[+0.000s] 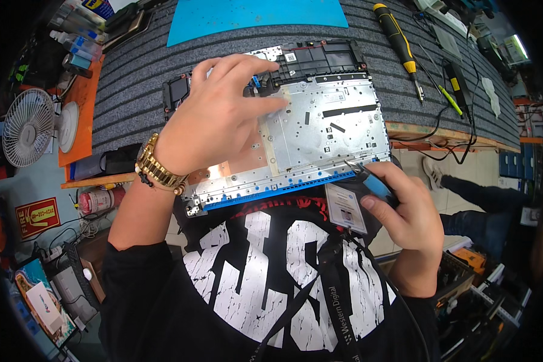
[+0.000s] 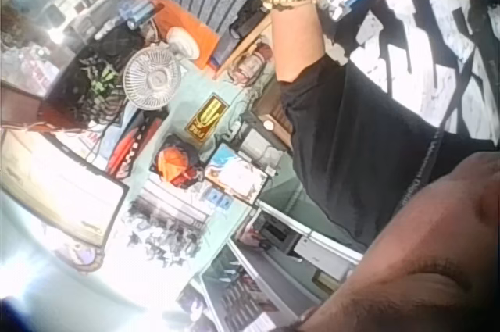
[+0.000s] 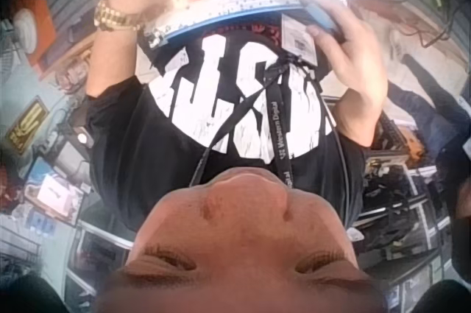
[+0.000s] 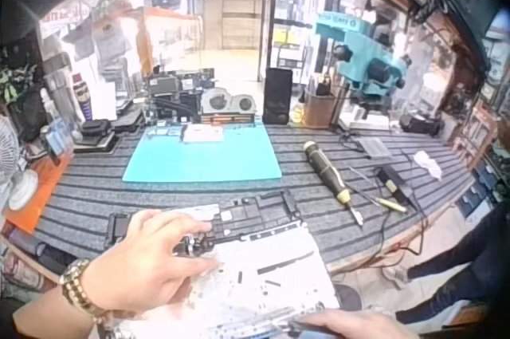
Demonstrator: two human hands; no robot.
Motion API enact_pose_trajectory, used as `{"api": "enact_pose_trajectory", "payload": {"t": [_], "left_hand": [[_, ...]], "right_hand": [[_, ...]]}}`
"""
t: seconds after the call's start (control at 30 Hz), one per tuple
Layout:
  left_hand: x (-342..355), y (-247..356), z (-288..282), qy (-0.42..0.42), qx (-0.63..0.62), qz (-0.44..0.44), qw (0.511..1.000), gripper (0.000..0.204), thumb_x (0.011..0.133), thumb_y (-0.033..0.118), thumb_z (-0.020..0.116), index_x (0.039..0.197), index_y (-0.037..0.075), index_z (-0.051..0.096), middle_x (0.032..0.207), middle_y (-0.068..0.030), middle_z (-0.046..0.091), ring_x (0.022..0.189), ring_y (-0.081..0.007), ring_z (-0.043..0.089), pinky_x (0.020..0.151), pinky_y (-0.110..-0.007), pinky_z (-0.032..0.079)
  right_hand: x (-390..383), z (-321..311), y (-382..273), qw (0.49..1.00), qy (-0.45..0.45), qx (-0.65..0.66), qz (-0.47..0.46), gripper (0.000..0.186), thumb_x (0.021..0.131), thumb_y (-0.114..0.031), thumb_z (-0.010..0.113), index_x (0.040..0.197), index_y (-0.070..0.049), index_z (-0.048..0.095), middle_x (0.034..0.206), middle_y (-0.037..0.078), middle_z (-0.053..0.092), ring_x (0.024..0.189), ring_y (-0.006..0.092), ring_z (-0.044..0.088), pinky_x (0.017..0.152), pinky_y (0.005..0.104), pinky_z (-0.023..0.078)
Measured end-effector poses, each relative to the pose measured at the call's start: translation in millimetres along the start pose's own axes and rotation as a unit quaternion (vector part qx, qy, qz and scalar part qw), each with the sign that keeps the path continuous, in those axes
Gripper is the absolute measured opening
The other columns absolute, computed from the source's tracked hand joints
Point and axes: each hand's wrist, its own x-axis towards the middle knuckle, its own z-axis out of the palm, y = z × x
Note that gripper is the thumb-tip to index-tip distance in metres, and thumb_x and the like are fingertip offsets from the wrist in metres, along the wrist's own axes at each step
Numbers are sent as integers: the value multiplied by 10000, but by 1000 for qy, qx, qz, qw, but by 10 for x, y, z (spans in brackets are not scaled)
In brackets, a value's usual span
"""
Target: The person disassembles the internal components of a laptop by hand, removing a panel, detaching internal cables, and using a small pry tool to separate plastic parts.
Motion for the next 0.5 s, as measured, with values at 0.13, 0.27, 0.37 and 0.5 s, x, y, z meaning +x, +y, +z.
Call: {"api": "enact_pose_trajectory", "payload": {"t": [0.13, 0.27, 0.37, 0.5], "left_hand": [[-21, 36, -20, -43, -15, 8, 999, 456, 952, 52, 766, 1342, 250, 893, 1619, -120, 669, 1502, -374, 586, 1264, -550, 388], [5, 92, 27, -20, -14, -16, 1000, 444, 950, 47, 766, 1330, 239, 892, 1597, -123, 676, 1501, -369, 590, 1270, -563, 380], [27, 47, 33, 5, -5, -28, 1000, 423, 939, 55, 762, 1309, 215, 892, 1571, -116, 687, 1491, -360, 599, 1269, -592, 374], [-18, -84, -87, -10, 3, -47, 999, 442, 994, 49, 736, 1390, 202, 857, 1608, -130, 673, 1515, -374, 580, 1277, -556, 367]], "right_hand": [[-17, -24, 33, 1000, 23, -8, -4, 365, 1015, -65, 836, 1351, 17, 721, 955, 179, 781, 818, 296, 749, 771, 376, 566], [-42, -92, 67, 999, 12, -40, 15, 349, 1013, -50, 829, 1340, 19, 733, 966, 200, 796, 825, 349, 780, 771, 394, 586], [-31, -63, 135, 998, 35, -48, -12, 414, 968, -6, 806, 1377, 17, 745, 998, 210, 814, 876, 377, 810, 810, 406, 615], [24, 28, 226, 998, 13, -50, -27, 561, 917, 53, 733, 1475, -6, 752, 1027, 207, 828, 899, 330, 807, 848, 393, 626]]}}
